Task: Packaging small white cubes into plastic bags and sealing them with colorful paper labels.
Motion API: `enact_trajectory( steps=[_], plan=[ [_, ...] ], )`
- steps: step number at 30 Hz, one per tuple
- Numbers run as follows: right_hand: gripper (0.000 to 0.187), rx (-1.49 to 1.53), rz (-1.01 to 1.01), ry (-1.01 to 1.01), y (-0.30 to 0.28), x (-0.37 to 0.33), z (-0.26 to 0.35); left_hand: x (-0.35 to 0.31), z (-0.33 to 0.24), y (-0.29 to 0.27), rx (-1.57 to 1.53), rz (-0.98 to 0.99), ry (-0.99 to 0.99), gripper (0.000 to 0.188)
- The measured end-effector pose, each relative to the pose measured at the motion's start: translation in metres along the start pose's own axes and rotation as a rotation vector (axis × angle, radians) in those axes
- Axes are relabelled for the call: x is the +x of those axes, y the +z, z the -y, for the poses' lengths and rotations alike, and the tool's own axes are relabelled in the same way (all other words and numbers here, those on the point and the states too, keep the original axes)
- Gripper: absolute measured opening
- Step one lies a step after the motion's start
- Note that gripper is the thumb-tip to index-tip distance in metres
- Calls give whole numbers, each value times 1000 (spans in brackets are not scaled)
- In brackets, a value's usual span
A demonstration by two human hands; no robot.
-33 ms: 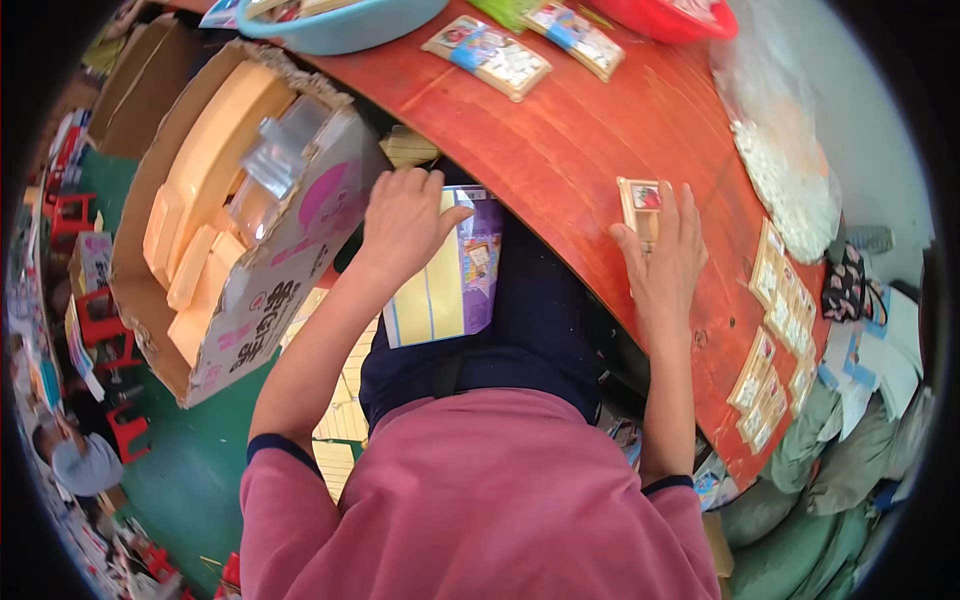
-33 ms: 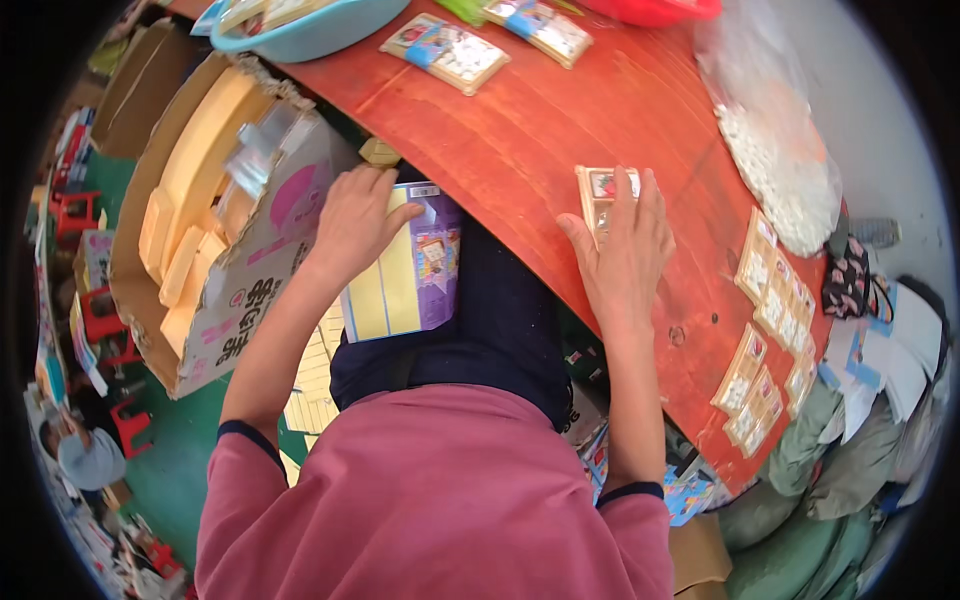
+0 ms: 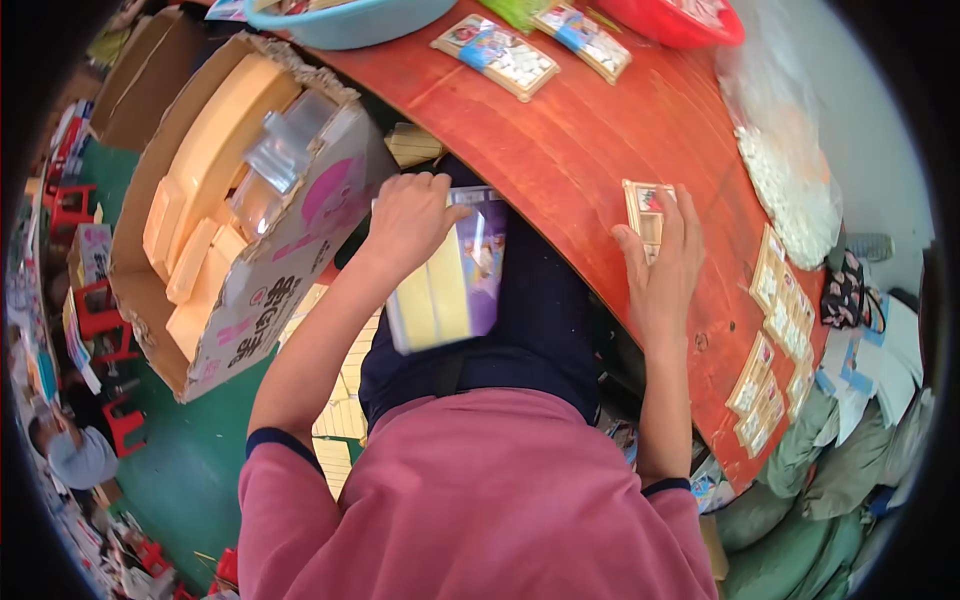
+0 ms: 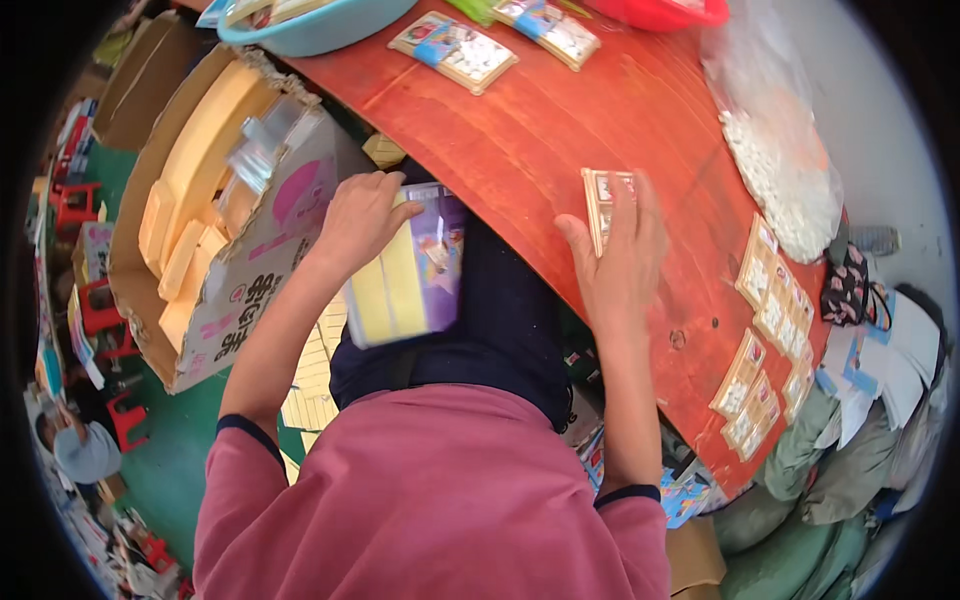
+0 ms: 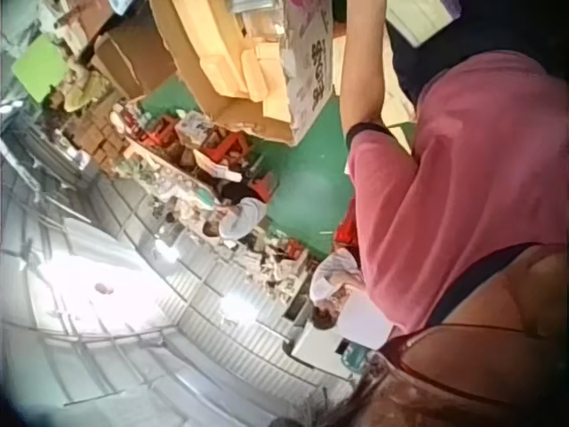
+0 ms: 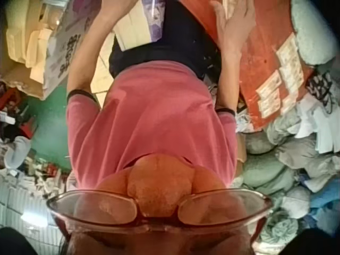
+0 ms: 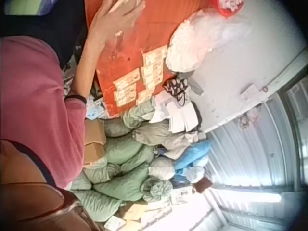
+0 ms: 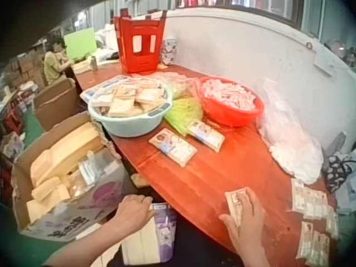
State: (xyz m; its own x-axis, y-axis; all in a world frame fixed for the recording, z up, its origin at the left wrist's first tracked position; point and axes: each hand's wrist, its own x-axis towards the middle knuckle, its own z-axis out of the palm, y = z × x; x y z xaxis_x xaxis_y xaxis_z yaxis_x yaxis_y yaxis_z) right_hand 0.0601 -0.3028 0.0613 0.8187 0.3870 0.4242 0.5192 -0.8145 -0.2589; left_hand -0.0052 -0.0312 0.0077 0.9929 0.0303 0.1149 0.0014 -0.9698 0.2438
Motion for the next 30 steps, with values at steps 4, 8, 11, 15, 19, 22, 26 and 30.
enact_trajectory(
  steps=[4,8,11,15,19,22,26,30],
  plan=[
    [21,730,297,170,13,-7,71,-1,15,-6,-651,131,-188,24],
    [16,960,394,314,69,-9,100,-4,22,-4,-981,255,-278,21],
    [15,821,316,239,91,-4,103,-5,18,-7,-1313,395,-430,20],
    [18,869,349,347,89,3,107,-2,18,-10,-1214,368,-369,18],
    [18,850,342,405,85,7,107,2,8,-22,-817,228,-107,14],
    [17,807,333,403,86,6,108,1,6,-19,-703,125,35,13],
    [14,837,334,489,84,3,109,1,6,-21,-746,90,67,16],
    [11,1018,350,645,82,-14,103,-5,16,-22,-971,235,-184,17]
  ],
)
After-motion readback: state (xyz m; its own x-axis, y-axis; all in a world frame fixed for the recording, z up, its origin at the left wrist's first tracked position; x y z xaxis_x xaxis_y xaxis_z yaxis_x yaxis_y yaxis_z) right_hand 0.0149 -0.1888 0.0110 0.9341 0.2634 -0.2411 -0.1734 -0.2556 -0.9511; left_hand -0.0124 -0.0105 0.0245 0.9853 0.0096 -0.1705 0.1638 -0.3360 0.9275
